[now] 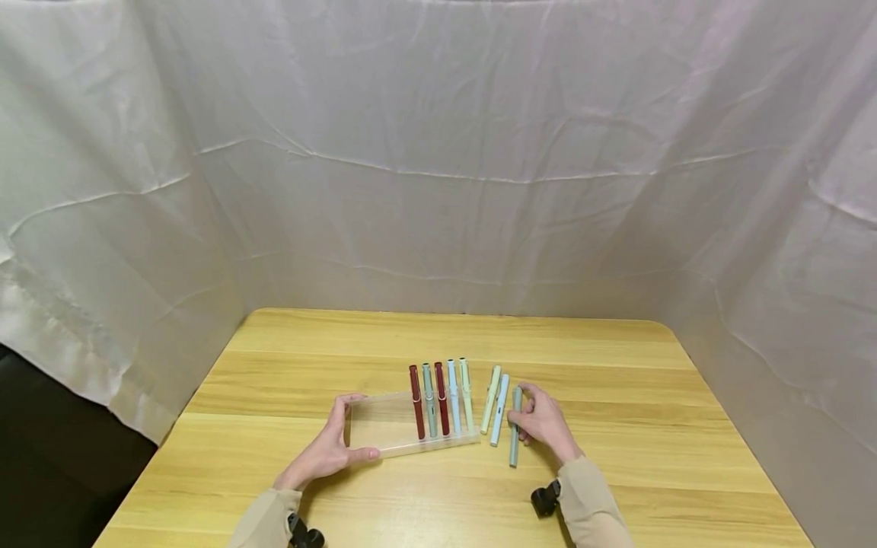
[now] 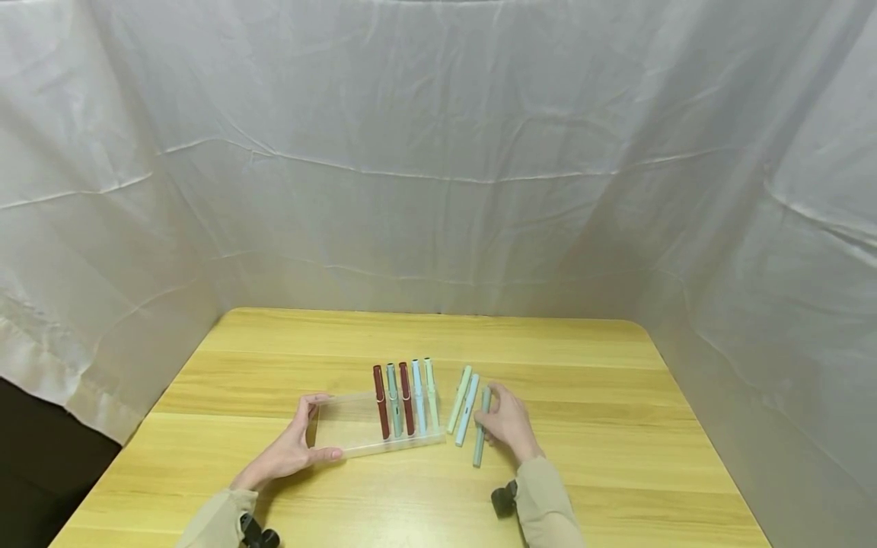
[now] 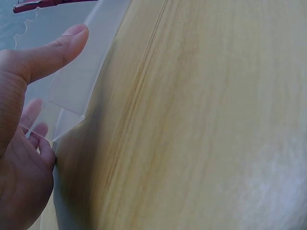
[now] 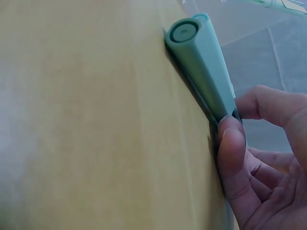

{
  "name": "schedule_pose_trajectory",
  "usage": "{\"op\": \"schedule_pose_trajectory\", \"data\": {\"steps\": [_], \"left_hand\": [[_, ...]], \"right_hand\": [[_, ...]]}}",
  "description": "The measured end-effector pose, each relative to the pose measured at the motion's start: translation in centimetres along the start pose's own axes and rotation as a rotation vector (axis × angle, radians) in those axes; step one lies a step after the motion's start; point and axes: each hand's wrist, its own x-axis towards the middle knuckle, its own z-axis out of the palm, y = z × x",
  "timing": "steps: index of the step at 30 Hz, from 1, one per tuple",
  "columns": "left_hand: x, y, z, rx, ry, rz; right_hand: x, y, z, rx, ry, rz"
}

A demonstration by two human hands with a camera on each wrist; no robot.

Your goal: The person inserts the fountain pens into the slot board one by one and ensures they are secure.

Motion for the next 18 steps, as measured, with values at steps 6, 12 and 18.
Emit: {"op": "schedule_pose_trajectory", "data": {"steps": [6, 12, 18], "left_hand": [[-0.03, 0.06, -0.05, -0.008, 0.003, 0.007], [-0.01, -0.06, -0.04, -0.007, 0.006, 0.015], [0.02, -0.04, 0.07, -0.001, 0.008, 0.024]], "right_hand": [[-0.14, 0.02, 0.1, 0.033, 0.022, -0.001], [-0.14, 0.26, 0.22, 0.07, 0.044, -0.002], [-0.45, 0.18, 0.1, 0.108, 0.055, -0.014]]}}
